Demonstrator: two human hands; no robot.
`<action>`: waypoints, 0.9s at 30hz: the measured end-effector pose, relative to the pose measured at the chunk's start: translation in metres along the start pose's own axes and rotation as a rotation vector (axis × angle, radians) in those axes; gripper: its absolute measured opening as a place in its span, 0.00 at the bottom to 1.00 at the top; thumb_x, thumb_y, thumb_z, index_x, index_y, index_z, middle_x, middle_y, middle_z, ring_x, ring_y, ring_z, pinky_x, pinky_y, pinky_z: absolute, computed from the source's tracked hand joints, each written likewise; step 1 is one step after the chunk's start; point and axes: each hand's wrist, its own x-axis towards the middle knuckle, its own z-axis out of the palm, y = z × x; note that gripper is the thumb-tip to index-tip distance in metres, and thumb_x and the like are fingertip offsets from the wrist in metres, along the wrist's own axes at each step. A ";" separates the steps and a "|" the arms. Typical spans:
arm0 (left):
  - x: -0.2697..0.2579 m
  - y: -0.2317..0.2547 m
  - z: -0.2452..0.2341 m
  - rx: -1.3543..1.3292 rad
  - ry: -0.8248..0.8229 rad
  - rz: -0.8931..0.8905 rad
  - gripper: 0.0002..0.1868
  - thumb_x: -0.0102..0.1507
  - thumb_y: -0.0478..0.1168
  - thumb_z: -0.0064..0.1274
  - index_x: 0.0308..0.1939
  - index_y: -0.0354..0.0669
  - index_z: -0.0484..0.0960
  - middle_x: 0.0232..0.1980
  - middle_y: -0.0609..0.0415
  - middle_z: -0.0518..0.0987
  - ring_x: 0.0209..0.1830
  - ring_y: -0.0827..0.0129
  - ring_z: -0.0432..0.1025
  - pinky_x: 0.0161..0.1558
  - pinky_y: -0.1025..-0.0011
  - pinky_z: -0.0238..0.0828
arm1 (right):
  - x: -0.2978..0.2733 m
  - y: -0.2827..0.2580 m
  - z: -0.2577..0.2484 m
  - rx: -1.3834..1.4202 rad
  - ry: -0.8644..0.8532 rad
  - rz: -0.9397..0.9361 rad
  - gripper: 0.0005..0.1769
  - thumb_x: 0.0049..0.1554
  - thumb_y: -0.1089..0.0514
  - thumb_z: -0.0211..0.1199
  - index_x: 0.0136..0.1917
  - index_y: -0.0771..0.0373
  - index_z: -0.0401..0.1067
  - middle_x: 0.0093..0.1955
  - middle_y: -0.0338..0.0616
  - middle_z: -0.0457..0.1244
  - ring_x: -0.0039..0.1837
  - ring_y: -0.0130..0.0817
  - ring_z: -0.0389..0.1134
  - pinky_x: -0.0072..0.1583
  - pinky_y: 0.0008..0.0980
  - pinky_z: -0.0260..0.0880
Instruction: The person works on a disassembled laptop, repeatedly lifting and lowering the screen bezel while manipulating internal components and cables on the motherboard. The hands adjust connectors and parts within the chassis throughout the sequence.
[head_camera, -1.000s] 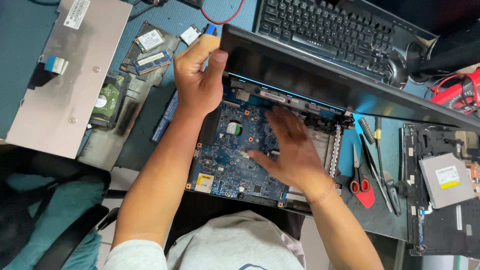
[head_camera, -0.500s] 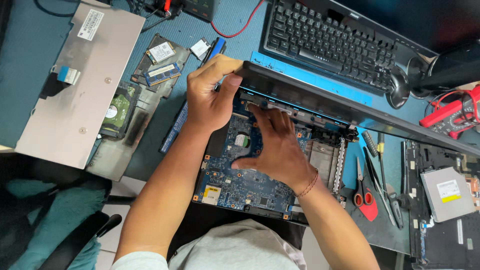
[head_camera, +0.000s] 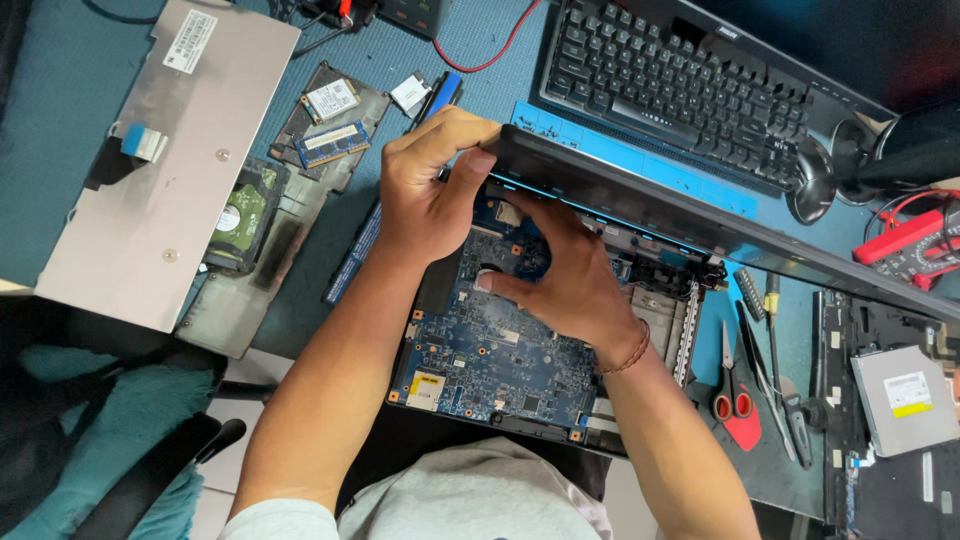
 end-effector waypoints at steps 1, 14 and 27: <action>-0.001 -0.001 0.000 -0.006 -0.002 0.000 0.21 0.69 0.51 0.36 0.41 0.36 0.76 0.35 0.51 0.73 0.35 0.63 0.67 0.38 0.67 0.62 | 0.000 0.001 -0.001 0.008 0.006 -0.018 0.42 0.43 0.48 0.73 0.67 0.58 0.61 0.64 0.45 0.61 0.66 0.41 0.62 0.64 0.38 0.59; -0.001 -0.003 0.001 -0.009 0.002 -0.026 0.21 0.69 0.52 0.36 0.41 0.38 0.76 0.36 0.53 0.73 0.35 0.65 0.67 0.39 0.67 0.62 | 0.012 -0.004 -0.011 0.054 -0.148 0.048 0.46 0.41 0.49 0.72 0.70 0.46 0.55 0.69 0.36 0.57 0.51 0.36 0.61 0.53 0.32 0.64; 0.000 0.012 -0.006 0.034 -0.024 0.006 0.19 0.70 0.51 0.35 0.44 0.40 0.74 0.36 0.53 0.69 0.35 0.65 0.63 0.41 0.67 0.60 | 0.004 0.000 0.003 -0.045 -0.054 -0.161 0.44 0.45 0.56 0.74 0.71 0.58 0.55 0.68 0.52 0.55 0.67 0.45 0.58 0.67 0.43 0.56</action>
